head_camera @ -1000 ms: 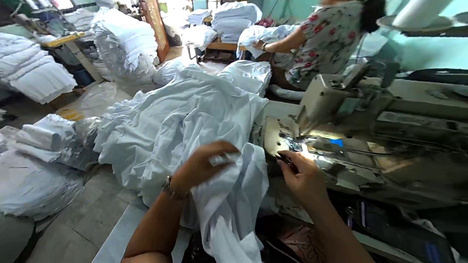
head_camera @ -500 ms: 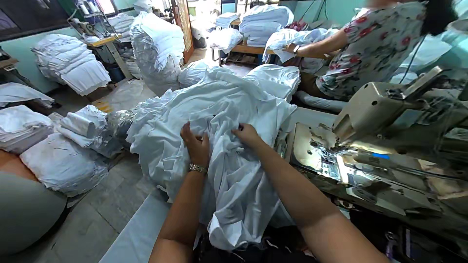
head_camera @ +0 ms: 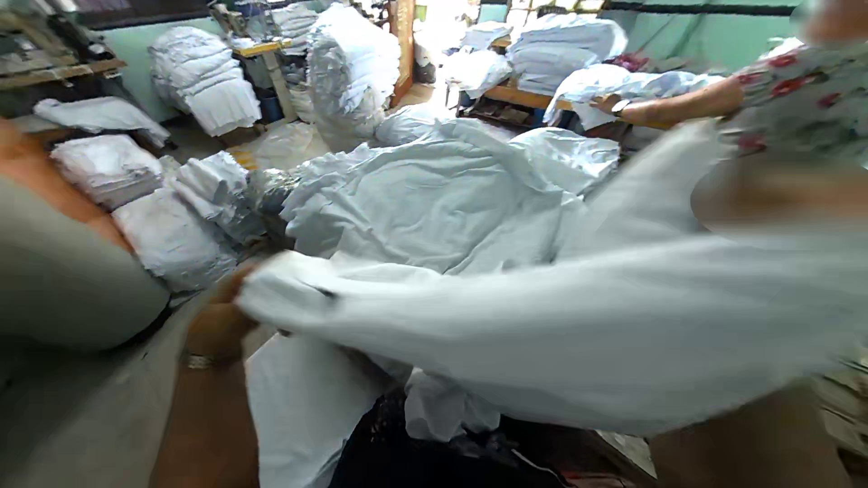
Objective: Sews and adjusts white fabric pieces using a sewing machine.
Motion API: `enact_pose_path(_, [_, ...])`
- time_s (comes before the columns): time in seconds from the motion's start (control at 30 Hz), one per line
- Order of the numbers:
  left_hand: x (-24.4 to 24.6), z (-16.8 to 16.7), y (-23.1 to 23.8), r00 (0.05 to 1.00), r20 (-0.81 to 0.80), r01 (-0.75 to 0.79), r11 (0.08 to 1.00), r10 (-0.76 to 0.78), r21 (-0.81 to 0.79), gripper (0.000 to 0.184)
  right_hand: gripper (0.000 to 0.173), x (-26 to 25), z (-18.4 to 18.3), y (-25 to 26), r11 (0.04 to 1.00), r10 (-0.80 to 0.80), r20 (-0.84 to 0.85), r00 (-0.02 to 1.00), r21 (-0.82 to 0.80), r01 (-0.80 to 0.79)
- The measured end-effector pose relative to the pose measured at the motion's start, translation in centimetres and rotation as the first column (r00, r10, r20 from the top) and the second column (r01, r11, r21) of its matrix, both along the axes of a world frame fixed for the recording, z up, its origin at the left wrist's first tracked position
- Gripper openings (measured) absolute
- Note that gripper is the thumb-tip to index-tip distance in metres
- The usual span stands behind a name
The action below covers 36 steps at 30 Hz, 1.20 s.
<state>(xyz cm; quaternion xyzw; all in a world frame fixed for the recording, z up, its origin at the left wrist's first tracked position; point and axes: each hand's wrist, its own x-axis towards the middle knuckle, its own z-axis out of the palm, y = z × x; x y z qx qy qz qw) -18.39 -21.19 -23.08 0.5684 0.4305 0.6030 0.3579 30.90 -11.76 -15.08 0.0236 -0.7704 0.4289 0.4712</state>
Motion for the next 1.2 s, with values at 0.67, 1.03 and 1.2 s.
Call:
enact_pose_path(0.67, [-15.5,-19.1,-26.1,0.728,-0.580,-0.626,-0.010,-0.365,-0.780,0.053,0.029,-26.7,-21.2,-4.8,0.928,-0.337,0.898,0.282,0.368,-0.063])
enact_pose_path(1.03, [-2.8,-27.6,-7.7,0.677,-0.459,-0.285,0.370,-0.576,-0.884,0.058,0.035,-17.2,-18.3,-6.4,0.994,0.029,0.963,0.267,-0.055,0.091])
enact_pose_path(1.2, [12.0,-23.5,0.3,0.389,-0.394,0.066,0.452,-0.833,-0.890,0.042,0.029,-7.2,-17.7,-8.2,0.886,-0.349,0.746,0.568,0.065,0.459])
